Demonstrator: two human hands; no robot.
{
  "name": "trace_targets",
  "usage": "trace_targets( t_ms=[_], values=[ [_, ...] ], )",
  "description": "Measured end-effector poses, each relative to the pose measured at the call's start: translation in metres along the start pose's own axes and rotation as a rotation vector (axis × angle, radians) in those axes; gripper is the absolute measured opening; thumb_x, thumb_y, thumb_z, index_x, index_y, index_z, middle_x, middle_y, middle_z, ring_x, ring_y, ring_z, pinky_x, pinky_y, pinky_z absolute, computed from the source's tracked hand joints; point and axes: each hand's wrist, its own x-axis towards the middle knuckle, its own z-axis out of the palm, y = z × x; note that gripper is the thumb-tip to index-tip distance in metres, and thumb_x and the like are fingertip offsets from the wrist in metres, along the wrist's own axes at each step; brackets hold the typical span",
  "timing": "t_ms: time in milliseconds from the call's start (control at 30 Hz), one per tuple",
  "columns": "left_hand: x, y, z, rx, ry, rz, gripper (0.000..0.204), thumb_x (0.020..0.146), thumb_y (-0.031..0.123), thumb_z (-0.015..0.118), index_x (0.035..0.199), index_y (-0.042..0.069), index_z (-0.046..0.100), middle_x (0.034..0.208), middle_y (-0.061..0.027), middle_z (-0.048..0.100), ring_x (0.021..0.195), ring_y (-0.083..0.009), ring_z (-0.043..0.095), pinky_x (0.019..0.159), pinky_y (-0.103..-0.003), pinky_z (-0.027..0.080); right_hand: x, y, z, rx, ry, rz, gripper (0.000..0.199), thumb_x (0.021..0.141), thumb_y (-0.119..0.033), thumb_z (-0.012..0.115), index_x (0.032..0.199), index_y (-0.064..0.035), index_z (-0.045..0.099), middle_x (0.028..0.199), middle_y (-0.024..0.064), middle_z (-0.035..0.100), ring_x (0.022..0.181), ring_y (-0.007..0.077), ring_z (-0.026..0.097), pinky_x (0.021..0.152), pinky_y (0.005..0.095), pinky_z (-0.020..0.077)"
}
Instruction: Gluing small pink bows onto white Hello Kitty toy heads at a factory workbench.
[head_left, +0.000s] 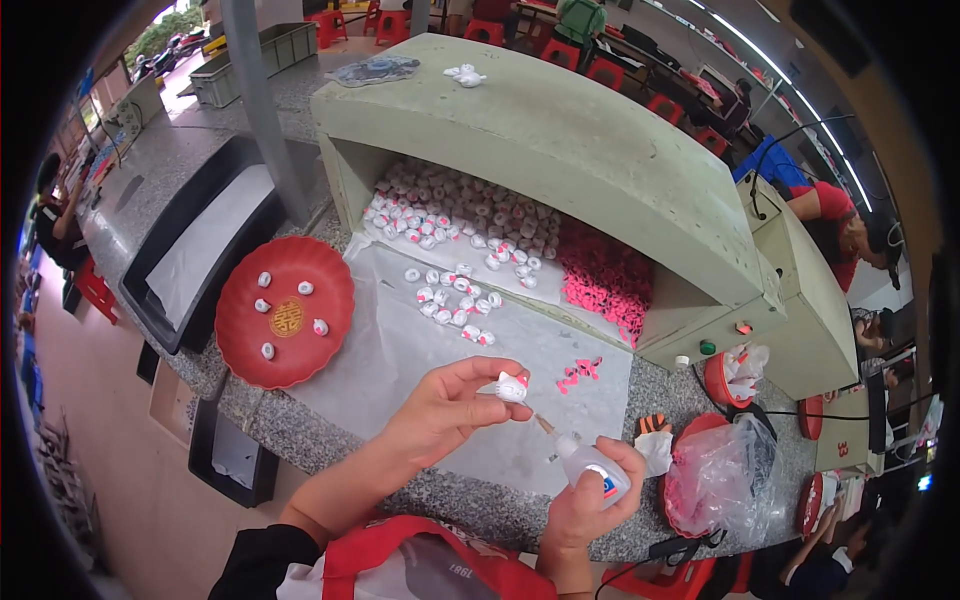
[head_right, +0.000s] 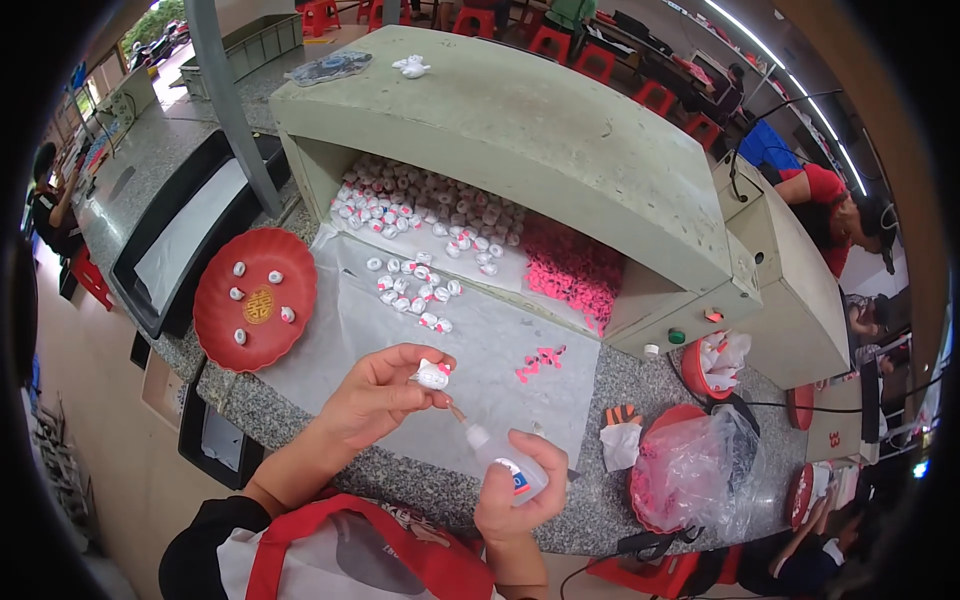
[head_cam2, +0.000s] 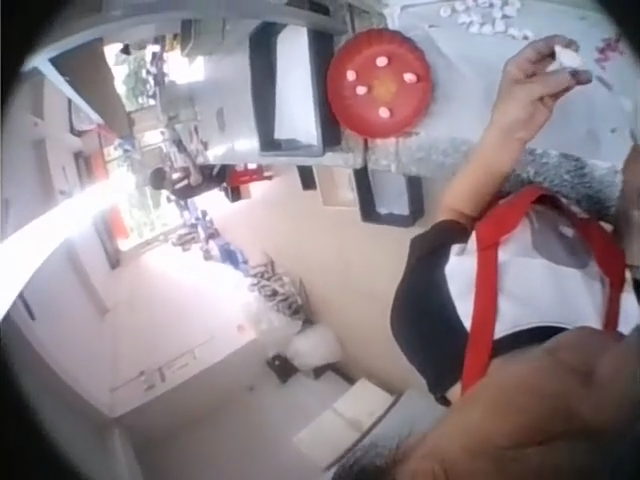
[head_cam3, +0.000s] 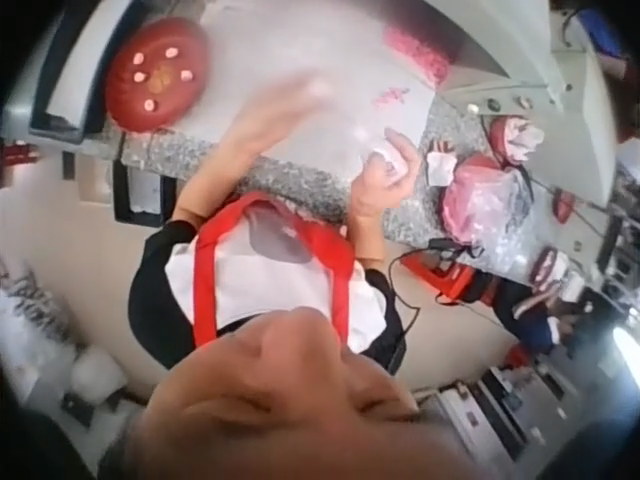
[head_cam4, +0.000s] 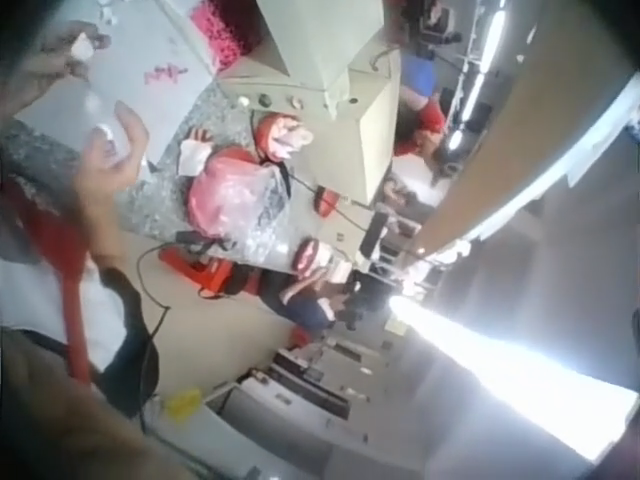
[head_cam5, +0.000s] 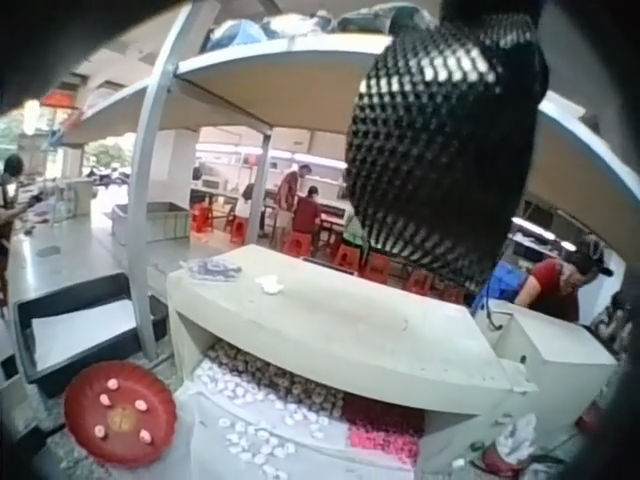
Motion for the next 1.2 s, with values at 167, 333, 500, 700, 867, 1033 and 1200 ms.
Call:
trace_targets(
  t_ms=[167,333,500,700,867,1033,1200],
  values=[
    [-0.01,0.0,0.013,0.447,0.104,0.131,0.036,0.077,-0.008,0.056,0.112,-0.004,0.049,0.109,-0.0152,0.053,0.099,-0.0223,0.056,0.082,-0.032,0.048,-0.011,-0.009,-0.012,-0.067,-0.08,-0.029,0.026,0.065,-0.014,0.052,0.087,0.001,0.052,0.084,0.0082,0.051,0.075,0.0168,0.049,0.071,0.0287,0.0416],
    [-0.013,-0.005,0.017,0.664,0.114,0.332,0.035,0.076,-0.011,0.055,0.11,-0.007,0.048,0.108,-0.0161,0.053,0.1,-0.0221,0.055,0.086,-0.032,0.047,-0.012,-0.005,-0.015,-0.131,-0.149,-0.099,0.028,0.071,-0.021,0.056,0.088,0.0013,0.052,0.085,0.0094,0.052,0.078,0.0171,0.05,0.071,0.0287,0.0419],
    [-0.013,-0.006,0.019,0.656,0.112,0.347,0.034,0.076,-0.012,0.055,0.109,-0.007,0.049,0.109,-0.0163,0.052,0.1,-0.0224,0.054,0.087,-0.032,0.047,-0.004,0.001,-0.013,-0.069,-0.158,-0.278,0.025,0.069,-0.01,0.06,0.09,0.0027,0.054,0.072,0.0119,0.059,0.058,0.0173,0.057,0.052,0.026,0.0464],
    [-0.012,-0.004,0.018,0.674,0.112,0.359,0.033,0.075,-0.013,0.055,0.108,-0.007,0.05,0.109,-0.0166,0.051,0.1,-0.0225,0.054,0.086,-0.032,0.047,-0.008,0.002,-0.012,-0.123,-0.203,-0.157,0.029,0.074,-0.022,0.057,0.089,0.0017,0.052,0.084,0.0086,0.053,0.074,0.0153,0.052,0.066,0.0255,0.0427],
    [-0.01,-0.004,0.019,0.701,0.115,0.368,0.033,0.075,-0.013,0.054,0.107,-0.007,0.05,0.108,-0.0166,0.051,0.1,-0.0224,0.054,0.086,-0.032,0.047,-0.008,0.002,-0.012,-0.1,-0.196,-0.158,0.028,0.074,-0.021,0.057,0.089,0.0015,0.053,0.084,0.0088,0.054,0.074,0.015,0.052,0.065,0.0252,0.0429],
    [-0.011,-0.004,0.018,0.73,0.112,0.377,0.032,0.075,-0.014,0.054,0.106,-0.007,0.051,0.107,-0.0171,0.051,0.099,-0.0231,0.055,0.084,-0.032,0.049,0.001,0.004,-0.01,-0.151,-0.197,-0.35,0.025,0.068,-0.01,0.062,0.089,0.0014,0.055,0.072,0.0124,0.059,0.057,0.0196,0.059,0.052,0.0259,0.0469],
    [-0.011,0.0,0.017,0.829,0.136,0.401,0.03,0.074,-0.014,0.054,0.104,-0.007,0.054,0.107,-0.0174,0.052,0.097,-0.0231,0.055,0.082,-0.031,0.05,0.004,0.003,-0.007,-0.092,-0.263,-0.38,0.025,0.071,-0.014,0.063,0.088,0.0018,0.053,0.062,0.0113,0.058,0.049,0.0194,0.056,0.045,0.0255,0.0435]
  ],
)
